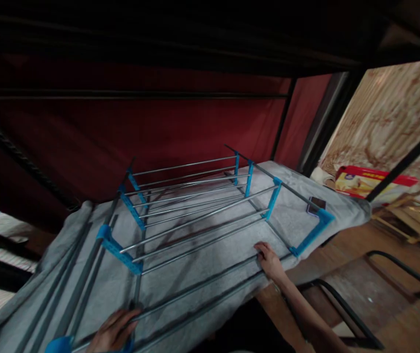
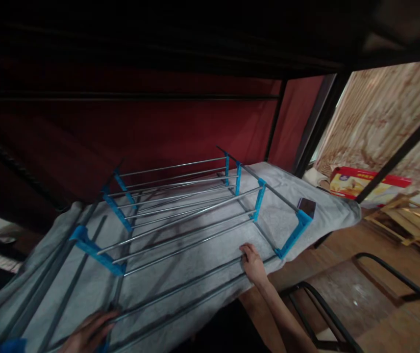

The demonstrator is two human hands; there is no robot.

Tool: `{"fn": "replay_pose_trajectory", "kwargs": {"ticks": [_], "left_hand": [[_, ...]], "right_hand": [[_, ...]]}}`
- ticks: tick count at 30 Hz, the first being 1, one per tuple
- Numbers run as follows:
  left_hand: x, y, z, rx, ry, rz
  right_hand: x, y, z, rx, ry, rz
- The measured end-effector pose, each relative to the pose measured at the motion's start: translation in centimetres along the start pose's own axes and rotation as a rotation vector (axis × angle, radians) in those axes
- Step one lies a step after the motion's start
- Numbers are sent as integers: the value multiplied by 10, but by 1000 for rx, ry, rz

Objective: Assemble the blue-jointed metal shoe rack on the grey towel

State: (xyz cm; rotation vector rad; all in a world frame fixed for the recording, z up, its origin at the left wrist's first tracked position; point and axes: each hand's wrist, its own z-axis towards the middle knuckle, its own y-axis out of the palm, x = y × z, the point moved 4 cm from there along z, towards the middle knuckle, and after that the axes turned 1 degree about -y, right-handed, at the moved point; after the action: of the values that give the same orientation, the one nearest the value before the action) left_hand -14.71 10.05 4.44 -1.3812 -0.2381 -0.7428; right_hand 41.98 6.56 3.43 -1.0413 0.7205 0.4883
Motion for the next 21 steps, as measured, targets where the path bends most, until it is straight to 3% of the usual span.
{"fn": "replay_pose_trajectory", "kwargs": {"ticks": [4, 6, 10, 13, 17, 21], "left_hand": [[-3, -14, 11, -23, 23, -35], [1, -35, 16, 76, -30, -97], [27, -87, 34, 321, -295, -213], [62, -108, 65, 358, -336, -286], [96, -98, 108, 287, -222, -492], [104, -79, 126, 238, -176, -608]], "right_hand": [[-8, -4, -4, 81, -40, -35], [-26, -8, -4, 125, -96, -38], [-98, -11, 14, 113, -347, -22], [-164, -2, 40, 83, -558, -75], [-231, 28, 74, -9, -780, -296], [-252, 51, 96, -131, -862, -457]]}}
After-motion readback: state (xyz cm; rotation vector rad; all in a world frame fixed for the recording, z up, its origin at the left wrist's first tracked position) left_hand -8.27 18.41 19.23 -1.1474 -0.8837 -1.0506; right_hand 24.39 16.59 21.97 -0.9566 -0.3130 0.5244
